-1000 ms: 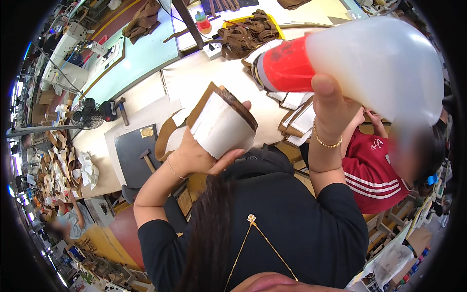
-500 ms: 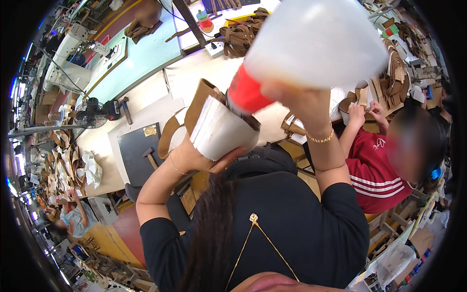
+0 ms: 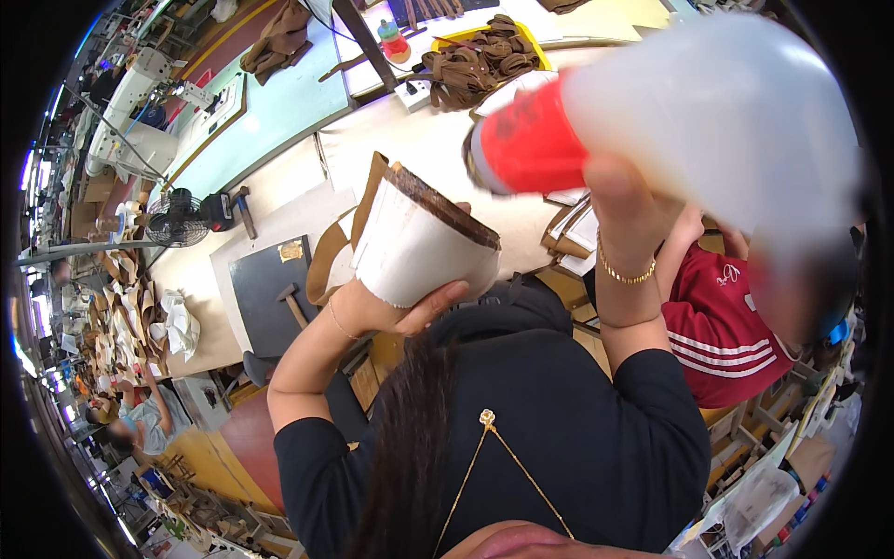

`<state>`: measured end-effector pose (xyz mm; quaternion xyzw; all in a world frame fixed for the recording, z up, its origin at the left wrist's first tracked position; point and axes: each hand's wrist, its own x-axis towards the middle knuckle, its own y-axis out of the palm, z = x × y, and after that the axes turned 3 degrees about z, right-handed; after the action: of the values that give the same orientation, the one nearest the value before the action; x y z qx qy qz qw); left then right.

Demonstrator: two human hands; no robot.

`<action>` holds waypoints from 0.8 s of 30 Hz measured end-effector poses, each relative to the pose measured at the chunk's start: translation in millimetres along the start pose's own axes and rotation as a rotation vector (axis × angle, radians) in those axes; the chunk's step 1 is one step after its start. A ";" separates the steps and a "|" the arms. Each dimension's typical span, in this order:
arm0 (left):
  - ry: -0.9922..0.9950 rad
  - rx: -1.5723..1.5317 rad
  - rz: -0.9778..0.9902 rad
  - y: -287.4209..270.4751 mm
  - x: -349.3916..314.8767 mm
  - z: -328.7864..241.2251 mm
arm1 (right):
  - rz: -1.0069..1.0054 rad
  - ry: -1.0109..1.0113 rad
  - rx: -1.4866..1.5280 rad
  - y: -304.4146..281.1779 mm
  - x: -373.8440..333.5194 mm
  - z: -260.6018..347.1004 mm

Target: The person applies glue from a plastic bottle with a red nozzle to the edges of white leather pieces. They hold each piece in one hand and squeeze the bottle with the other, then place the glued piece on the table.

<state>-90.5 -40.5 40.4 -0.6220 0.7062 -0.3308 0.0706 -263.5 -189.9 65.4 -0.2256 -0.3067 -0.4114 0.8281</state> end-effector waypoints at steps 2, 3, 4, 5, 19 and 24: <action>-0.063 -0.017 0.164 -0.5 -11.9 12.0 | 0.022 0.234 0.369 8.9 -19.4 -4.1; -0.135 -0.085 0.157 1.0 -14.0 11.5 | 0.070 0.251 0.258 6.1 -22.0 -0.7; -0.206 -0.153 0.149 2.0 -15.5 10.5 | 0.122 0.263 0.146 4.4 -21.2 4.1; -0.255 -0.209 0.141 1.7 -14.5 8.7 | 0.170 0.269 0.030 2.2 -19.4 10.2; 0.011 0.486 0.147 -0.8 7.1 7.5 | -0.280 0.017 0.202 6.7 5.8 -0.2; 0.000 0.603 0.144 0.6 18.9 0.5 | -0.128 0.202 0.064 30.9 -3.5 0.2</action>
<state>-94.8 -58.2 45.6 -0.5213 0.6185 -0.5194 0.2754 -239.9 -170.6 59.4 -0.1363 -0.2483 -0.4740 0.8337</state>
